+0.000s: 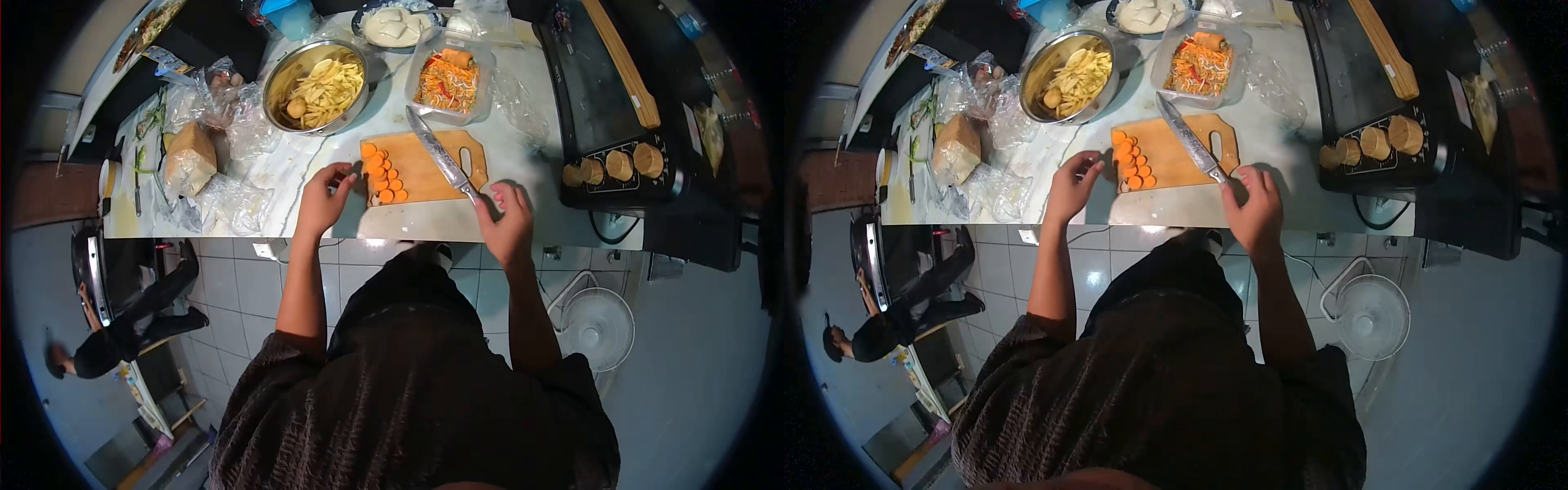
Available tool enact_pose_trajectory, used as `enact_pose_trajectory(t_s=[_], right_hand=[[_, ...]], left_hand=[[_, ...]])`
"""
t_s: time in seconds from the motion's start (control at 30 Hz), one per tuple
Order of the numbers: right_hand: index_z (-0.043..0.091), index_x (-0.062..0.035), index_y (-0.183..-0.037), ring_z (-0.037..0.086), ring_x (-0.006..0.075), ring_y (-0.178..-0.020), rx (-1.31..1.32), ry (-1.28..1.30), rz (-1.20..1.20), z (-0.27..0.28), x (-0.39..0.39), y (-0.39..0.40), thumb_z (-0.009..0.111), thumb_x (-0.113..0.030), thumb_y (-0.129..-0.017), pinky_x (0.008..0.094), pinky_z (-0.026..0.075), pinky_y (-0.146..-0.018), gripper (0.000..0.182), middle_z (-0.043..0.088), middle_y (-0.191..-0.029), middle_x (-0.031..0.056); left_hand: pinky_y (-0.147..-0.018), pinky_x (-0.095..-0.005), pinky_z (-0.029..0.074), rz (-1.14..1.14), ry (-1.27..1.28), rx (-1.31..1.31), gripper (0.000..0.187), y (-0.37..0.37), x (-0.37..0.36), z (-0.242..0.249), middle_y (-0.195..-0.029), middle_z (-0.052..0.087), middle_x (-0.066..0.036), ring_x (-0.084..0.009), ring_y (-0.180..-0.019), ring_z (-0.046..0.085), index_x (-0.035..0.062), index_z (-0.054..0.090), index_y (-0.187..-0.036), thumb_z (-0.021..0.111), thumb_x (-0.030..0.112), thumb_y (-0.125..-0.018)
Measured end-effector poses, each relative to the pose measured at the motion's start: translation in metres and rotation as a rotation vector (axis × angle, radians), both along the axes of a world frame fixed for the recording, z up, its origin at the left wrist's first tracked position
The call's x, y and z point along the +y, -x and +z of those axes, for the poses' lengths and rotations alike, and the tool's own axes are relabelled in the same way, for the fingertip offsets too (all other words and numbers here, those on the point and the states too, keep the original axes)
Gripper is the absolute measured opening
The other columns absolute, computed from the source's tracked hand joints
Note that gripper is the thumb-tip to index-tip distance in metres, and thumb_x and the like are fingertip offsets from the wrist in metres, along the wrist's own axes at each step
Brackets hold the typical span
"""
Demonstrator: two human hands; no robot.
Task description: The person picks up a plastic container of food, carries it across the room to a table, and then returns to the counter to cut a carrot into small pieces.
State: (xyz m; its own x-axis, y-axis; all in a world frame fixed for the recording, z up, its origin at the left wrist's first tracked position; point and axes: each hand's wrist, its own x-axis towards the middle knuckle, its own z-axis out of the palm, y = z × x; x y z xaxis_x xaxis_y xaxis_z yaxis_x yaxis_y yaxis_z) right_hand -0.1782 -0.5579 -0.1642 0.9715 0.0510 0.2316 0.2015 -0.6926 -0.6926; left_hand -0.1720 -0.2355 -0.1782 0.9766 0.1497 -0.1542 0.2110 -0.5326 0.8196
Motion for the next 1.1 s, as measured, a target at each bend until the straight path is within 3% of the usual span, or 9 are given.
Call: enact_pose_trajectory(t_s=[0.1, 0.2, 0.5, 0.6, 0.8, 0.87, 0.93, 1.0, 1.1], right_hand=[[0.046, -0.0069, -0.108, 0.062, 0.0350, -0.081, 0.343, 0.128, -0.053, 0.002, 0.008, -0.004, 0.078, -0.032, -0.075, 0.0445, 0.049, -0.070, 0.052, 0.061, -0.087, 0.0155], [0.045, -0.0072, -0.106, 0.062, 0.0392, -0.076, 0.464, 0.170, -0.019, -0.010, 0.011, -0.009, 0.076, -0.034, -0.077, 0.0467, 0.048, -0.067, 0.050, 0.062, -0.083, 0.0173], [0.052, -0.0038, -0.091, 0.063, 0.0379, -0.066, 0.337, 0.113, 0.026, -0.007, 0.017, -0.010, 0.073, -0.029, -0.082, 0.0436, 0.048, -0.060, 0.034, 0.063, -0.068, 0.0167], [0.056, -0.0028, -0.086, 0.063, 0.0363, -0.062, 0.354, 0.143, 0.129, 0.001, 0.010, -0.013, 0.071, -0.026, -0.083, 0.0417, 0.048, -0.059, 0.028, 0.063, -0.066, 0.0158], [0.057, -0.0061, -0.096, 0.064, 0.0377, -0.068, 0.401, 0.167, 0.174, 0.005, -0.015, -0.014, 0.068, -0.024, -0.084, 0.0444, 0.048, -0.061, 0.024, 0.063, -0.067, 0.0157], [0.053, -0.0028, -0.093, 0.064, 0.0315, -0.060, 0.414, 0.136, 0.171, 0.007, -0.019, -0.012, 0.068, -0.028, -0.085, 0.0391, 0.047, -0.058, 0.030, 0.059, -0.062, 0.0149], [0.055, -0.0039, -0.094, 0.063, 0.0348, -0.062, 0.463, 0.104, 0.151, 0.013, -0.017, -0.011, 0.068, -0.028, -0.085, 0.0412, 0.047, -0.059, 0.029, 0.060, -0.064, 0.0158], [0.058, -0.0049, -0.095, 0.062, 0.0380, -0.064, 0.512, 0.073, 0.121, 0.020, -0.013, -0.011, 0.068, -0.029, -0.086, 0.0433, 0.047, -0.060, 0.028, 0.060, -0.065, 0.0168], [0.059, -0.0029, -0.094, 0.061, 0.0383, -0.062, 0.635, 0.138, 0.130, 0.024, -0.011, -0.014, 0.064, -0.033, -0.088, 0.0439, 0.045, -0.058, 0.031, 0.058, -0.065, 0.0194]], left_hand=[[-0.066, -0.0328, 0.048, -0.057, -0.143, -0.069, 0.029, -0.021, -0.001, -0.012, -0.082, 0.063, -0.012, -0.0212, -0.069, 0.060, 0.0064, 0.064, -0.116, 0.066, 0.013, -0.087], [-0.069, -0.0324, 0.049, -0.115, -0.215, -0.054, 0.039, -0.034, 0.002, -0.019, -0.087, 0.061, -0.011, -0.0210, -0.072, 0.058, 0.0137, 0.059, -0.127, 0.066, 0.013, -0.088], [-0.074, -0.0398, 0.048, -0.167, -0.181, -0.119, 0.026, -0.046, -0.002, -0.022, -0.091, 0.059, -0.017, -0.0340, -0.084, 0.061, 0.0060, 0.063, -0.108, 0.069, 0.015, -0.084], [-0.074, -0.0394, 0.048, -0.130, -0.172, -0.151, 0.025, -0.046, -0.004, -0.024, -0.091, 0.059, -0.017, -0.0331, -0.085, 0.061, 0.0029, 0.061, -0.106, 0.069, 0.015, -0.085], [-0.073, -0.0391, 0.048, -0.103, -0.085, -0.191, 0.023, -0.047, -0.024, -0.001, -0.090, 0.058, -0.015, -0.0325, -0.082, 0.058, 0.0021, 0.063, -0.103, 0.069, 0.013, -0.084], [-0.073, -0.0386, 0.047, -0.273, -0.032, -0.347, 0.023, -0.049, -0.037, -0.005, -0.087, 0.057, -0.014, -0.0319, -0.081, 0.057, 0.0034, 0.065, -0.102, 0.070, 0.011, -0.081], [-0.077, -0.0389, 0.045, -0.325, -0.028, -0.373, 0.025, -0.053, -0.051, -0.008, -0.090, 0.056, -0.012, -0.0312, -0.085, 0.055, 0.0053, 0.066, -0.101, 0.071, 0.010, -0.078], [-0.081, -0.0392, 0.042, -0.462, -0.271, -0.340, 0.028, -0.055, -0.059, -0.008, -0.094, 0.054, -0.010, -0.0300, -0.090, 0.052, 0.0069, 0.066, -0.102, 0.073, 0.012, -0.075], [-0.083, -0.0401, 0.038, -0.396, -0.263, -0.343, 0.029, -0.055, -0.060, -0.015, -0.097, 0.052, -0.009, -0.0290, -0.095, 0.049, 0.0075, 0.067, -0.101, 0.075, 0.018, -0.075]])
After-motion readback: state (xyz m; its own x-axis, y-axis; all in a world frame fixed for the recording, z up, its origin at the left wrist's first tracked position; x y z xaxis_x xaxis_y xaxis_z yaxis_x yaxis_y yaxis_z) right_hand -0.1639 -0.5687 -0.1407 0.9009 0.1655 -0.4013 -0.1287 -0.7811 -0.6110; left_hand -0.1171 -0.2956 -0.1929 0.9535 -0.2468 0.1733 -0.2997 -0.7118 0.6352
